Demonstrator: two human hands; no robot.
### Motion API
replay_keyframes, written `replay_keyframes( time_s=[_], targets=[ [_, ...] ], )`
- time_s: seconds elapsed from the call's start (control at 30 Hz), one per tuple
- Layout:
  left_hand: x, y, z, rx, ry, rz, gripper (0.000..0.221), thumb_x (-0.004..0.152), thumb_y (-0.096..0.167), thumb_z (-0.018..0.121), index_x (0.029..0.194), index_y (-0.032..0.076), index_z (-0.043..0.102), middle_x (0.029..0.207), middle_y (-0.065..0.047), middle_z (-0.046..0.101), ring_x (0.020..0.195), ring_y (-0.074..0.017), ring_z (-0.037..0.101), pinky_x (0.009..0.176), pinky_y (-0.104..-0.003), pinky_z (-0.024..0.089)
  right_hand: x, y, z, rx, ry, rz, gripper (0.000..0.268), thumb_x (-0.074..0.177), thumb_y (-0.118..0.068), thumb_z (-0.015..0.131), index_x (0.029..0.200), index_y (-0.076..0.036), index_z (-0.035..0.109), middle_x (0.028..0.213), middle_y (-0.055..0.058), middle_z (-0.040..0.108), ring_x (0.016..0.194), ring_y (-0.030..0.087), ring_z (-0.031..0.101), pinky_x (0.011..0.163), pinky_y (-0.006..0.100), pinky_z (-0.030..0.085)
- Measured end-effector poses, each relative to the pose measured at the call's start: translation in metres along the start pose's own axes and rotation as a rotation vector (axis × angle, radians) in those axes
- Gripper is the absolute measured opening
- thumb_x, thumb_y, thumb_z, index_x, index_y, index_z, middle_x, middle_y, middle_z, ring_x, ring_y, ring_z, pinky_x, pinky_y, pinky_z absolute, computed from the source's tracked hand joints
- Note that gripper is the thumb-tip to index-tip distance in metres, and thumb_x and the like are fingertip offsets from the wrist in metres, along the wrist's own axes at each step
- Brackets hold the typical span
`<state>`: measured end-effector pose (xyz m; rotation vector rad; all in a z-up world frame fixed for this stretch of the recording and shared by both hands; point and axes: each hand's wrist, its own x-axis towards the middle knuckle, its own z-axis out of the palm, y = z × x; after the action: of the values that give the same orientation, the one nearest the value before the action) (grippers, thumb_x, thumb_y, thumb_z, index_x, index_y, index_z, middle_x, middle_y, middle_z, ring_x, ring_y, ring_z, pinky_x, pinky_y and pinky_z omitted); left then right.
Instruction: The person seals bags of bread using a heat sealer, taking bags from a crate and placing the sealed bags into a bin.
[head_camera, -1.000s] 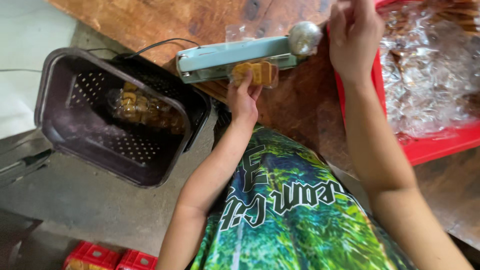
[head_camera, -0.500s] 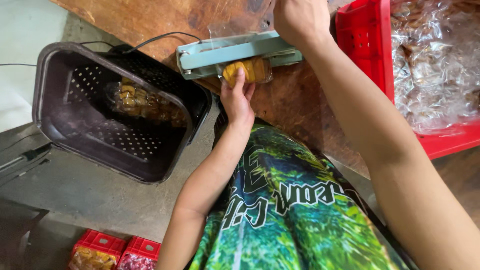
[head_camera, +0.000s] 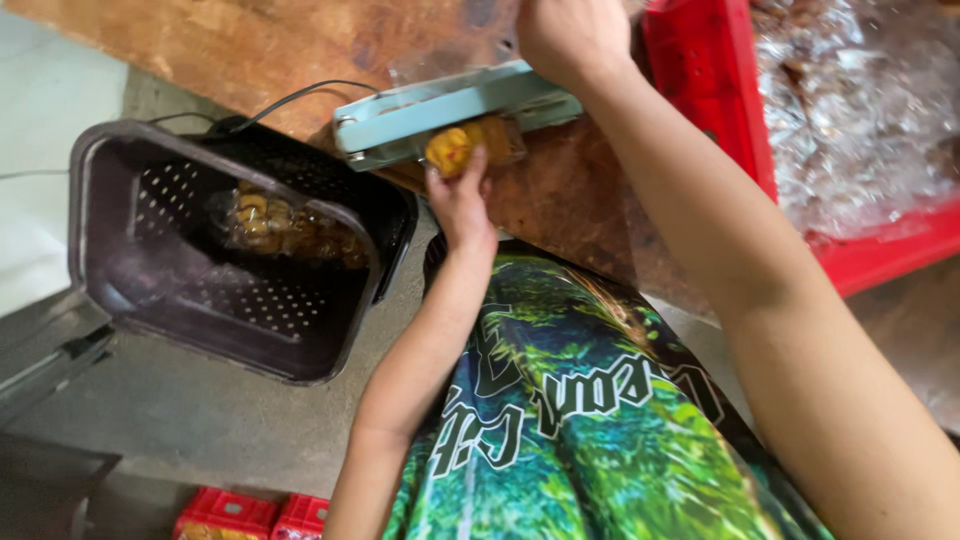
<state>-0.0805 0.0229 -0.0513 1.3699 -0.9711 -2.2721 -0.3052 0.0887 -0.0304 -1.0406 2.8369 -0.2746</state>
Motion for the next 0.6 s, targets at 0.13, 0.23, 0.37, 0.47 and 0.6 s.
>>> replay_keyframes(
  time_s=[0.13,0.23,0.37,0.47,0.6],
  targets=[
    [0.011,-0.002,0.007,0.060,0.151,-0.037,0.044,0.077,0.020,0.083,0.113,0.020,0.057,0.101,0.007,0.065,0.079,-0.0056,0.059,0.054,-0.023,0.042,-0.023,0.010,-0.011,0.121,0.063,0.088,0.023,0.103,-0.026,0.066,0.091,-0.008,0.075,0.076,0.017,0.072,0.063,0.036,0.068,0.053,0.048,0.052],
    [0.004,0.009,0.016,0.126,-0.021,0.032,0.040,0.083,0.018,0.085,0.115,0.014,0.061,0.097,0.001,0.063,0.074,-0.0086,0.052,0.052,-0.024,0.036,-0.088,0.057,-0.012,0.836,0.394,0.178,0.008,0.106,-0.007,0.069,0.109,0.000,0.070,0.084,0.009,0.069,0.078,0.025,0.064,0.069,0.037,0.054],
    [-0.040,0.037,-0.021,0.214,-0.562,-0.019,0.046,0.085,0.008,0.084,0.125,0.008,0.062,0.109,-0.002,0.067,0.094,-0.0126,0.061,0.077,-0.027,0.046,-0.178,0.211,-0.050,1.260,0.967,0.473,0.035,0.103,-0.005,0.071,0.124,-0.008,0.043,0.099,0.011,0.065,0.071,0.019,0.067,0.059,0.031,0.059],
    [-0.059,0.068,-0.089,0.118,-0.600,0.016,0.053,0.081,-0.002,0.079,0.130,0.006,0.058,0.118,-0.006,0.068,0.114,-0.0201,0.066,0.105,-0.035,0.053,-0.225,0.317,-0.060,1.398,1.107,1.059,0.035,0.092,-0.040,0.067,0.110,-0.015,0.051,0.089,0.006,0.068,0.062,0.017,0.064,0.055,0.036,0.059],
    [-0.040,0.085,-0.200,-0.156,0.214,0.087,0.037,0.098,0.014,0.075,0.131,0.012,0.058,0.109,-0.006,0.065,0.077,-0.0109,0.059,0.060,-0.020,0.045,-0.249,0.428,-0.041,1.685,0.894,1.109,0.031,0.094,-0.040,0.067,0.102,-0.010,0.063,0.088,0.006,0.066,0.072,0.020,0.063,0.063,0.039,0.053]
  ],
)
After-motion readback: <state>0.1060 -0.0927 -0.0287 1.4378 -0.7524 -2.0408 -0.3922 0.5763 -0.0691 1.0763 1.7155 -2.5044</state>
